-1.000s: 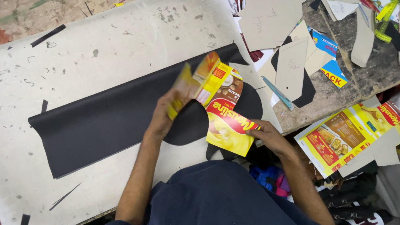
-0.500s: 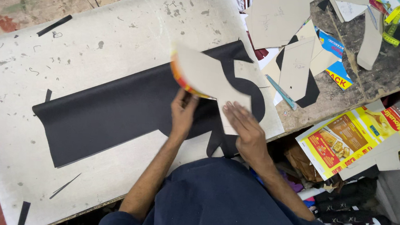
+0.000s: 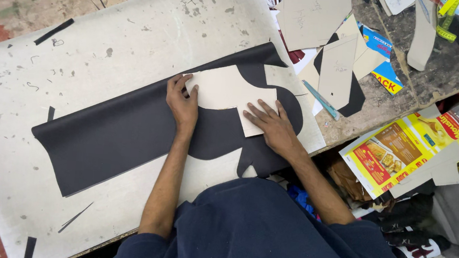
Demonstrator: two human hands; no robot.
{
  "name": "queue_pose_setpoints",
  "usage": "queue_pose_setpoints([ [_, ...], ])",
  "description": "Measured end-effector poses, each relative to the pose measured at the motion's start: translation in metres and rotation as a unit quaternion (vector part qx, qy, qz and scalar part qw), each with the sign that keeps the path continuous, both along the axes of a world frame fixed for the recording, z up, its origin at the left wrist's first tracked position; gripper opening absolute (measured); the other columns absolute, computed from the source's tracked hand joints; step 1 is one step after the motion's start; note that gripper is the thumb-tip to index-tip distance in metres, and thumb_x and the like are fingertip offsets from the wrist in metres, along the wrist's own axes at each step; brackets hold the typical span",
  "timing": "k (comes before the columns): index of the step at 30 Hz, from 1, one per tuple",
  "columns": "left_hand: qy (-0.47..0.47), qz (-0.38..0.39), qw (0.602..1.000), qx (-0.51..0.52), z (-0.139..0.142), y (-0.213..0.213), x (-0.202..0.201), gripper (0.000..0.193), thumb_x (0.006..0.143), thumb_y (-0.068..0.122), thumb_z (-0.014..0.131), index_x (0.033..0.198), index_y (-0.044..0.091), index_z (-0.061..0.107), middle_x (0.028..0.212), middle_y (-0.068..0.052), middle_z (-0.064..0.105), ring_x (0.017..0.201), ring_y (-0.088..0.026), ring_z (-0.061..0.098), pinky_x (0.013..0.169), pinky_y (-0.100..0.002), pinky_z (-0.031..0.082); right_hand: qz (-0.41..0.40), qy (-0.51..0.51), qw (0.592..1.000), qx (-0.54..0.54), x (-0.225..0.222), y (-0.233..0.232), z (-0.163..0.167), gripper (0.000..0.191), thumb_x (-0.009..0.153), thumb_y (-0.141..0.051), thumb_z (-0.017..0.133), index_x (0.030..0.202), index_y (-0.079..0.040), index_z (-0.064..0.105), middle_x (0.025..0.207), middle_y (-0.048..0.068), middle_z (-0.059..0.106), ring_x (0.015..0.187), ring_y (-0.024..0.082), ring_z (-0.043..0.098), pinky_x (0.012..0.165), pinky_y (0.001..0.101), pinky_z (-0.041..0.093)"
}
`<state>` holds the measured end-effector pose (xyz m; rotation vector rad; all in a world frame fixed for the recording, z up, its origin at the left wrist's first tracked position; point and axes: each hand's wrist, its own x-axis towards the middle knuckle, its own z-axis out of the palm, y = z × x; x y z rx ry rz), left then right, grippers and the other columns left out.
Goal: The person places paper patterns on black fabric, traces outlines with a pen, and cuts the fabric along the traced lines. The person handles multiple pattern pieces and fabric sections, moving them aside as needed.
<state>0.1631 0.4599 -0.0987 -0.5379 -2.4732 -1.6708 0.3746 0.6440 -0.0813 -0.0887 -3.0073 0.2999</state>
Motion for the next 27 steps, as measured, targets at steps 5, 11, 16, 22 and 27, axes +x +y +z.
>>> queue_pose_setpoints([
  [5, 0.045, 0.027, 0.997, -0.063, 0.003, 0.005, 0.001, 0.040, 0.085, -0.003, 0.076, 0.125, 0.002, 0.071, 0.122, -0.016, 0.060, 0.092, -0.023, 0.064, 0.074, -0.036, 0.055, -0.058, -0.010, 0.996, -0.065, 0.020, 0.004, 0.015, 0.067, 0.081, -0.019, 0.075, 0.144, -0.020, 0.056, 0.157, 0.005, 0.045, 0.146, 0.026, 0.038, 0.117, 0.0413, 0.039],
  [11, 0.011, 0.056, 0.994, -0.091, 0.010, 0.008, 0.000, 0.042, 0.080, -0.001, 0.081, 0.121, 0.003, 0.074, 0.119, -0.011, 0.063, 0.083, -0.021, 0.063, 0.073, -0.037, 0.054, -0.087, 0.024, 0.992, -0.088, 0.030, 0.008, 0.006, 0.058, 0.083, -0.023, 0.077, 0.139, -0.018, 0.063, 0.154, 0.008, 0.049, 0.139, 0.027, 0.046, 0.110, 0.0387, 0.047],
  [16, -0.002, 0.059, 0.995, -0.084, 0.014, 0.006, -0.002, 0.044, 0.078, 0.000, 0.083, 0.121, 0.003, 0.074, 0.112, -0.009, 0.066, 0.080, -0.019, 0.061, 0.073, -0.035, 0.055, -0.084, 0.056, 0.989, -0.104, 0.024, 0.011, 0.003, 0.057, 0.081, -0.017, 0.078, 0.136, -0.016, 0.066, 0.152, 0.010, 0.052, 0.131, 0.030, 0.052, 0.108, 0.0387, 0.050],
  [22, -0.013, 0.045, 0.999, -0.023, 0.015, 0.004, -0.003, 0.058, 0.078, -0.002, 0.082, 0.133, 0.003, 0.065, 0.113, -0.011, 0.065, 0.085, -0.017, 0.065, 0.071, -0.032, 0.059, -0.112, 0.050, 0.988, -0.098, 0.027, 0.006, -0.001, 0.058, 0.081, -0.013, 0.078, 0.137, -0.017, 0.065, 0.153, 0.012, 0.052, 0.121, 0.031, 0.055, 0.104, 0.0397, 0.051],
  [27, -0.169, -0.046, 0.966, 0.190, 0.024, 0.005, 0.005, 0.078, 0.089, -0.003, 0.071, 0.155, 0.000, 0.030, 0.107, -0.015, 0.072, 0.089, -0.017, 0.071, 0.076, -0.027, 0.057, -0.115, 0.033, 0.992, -0.050, 0.027, 0.000, 0.001, 0.063, 0.083, -0.011, 0.077, 0.143, -0.015, 0.060, 0.153, 0.011, 0.052, 0.123, 0.029, 0.054, 0.105, 0.0405, 0.051],
])
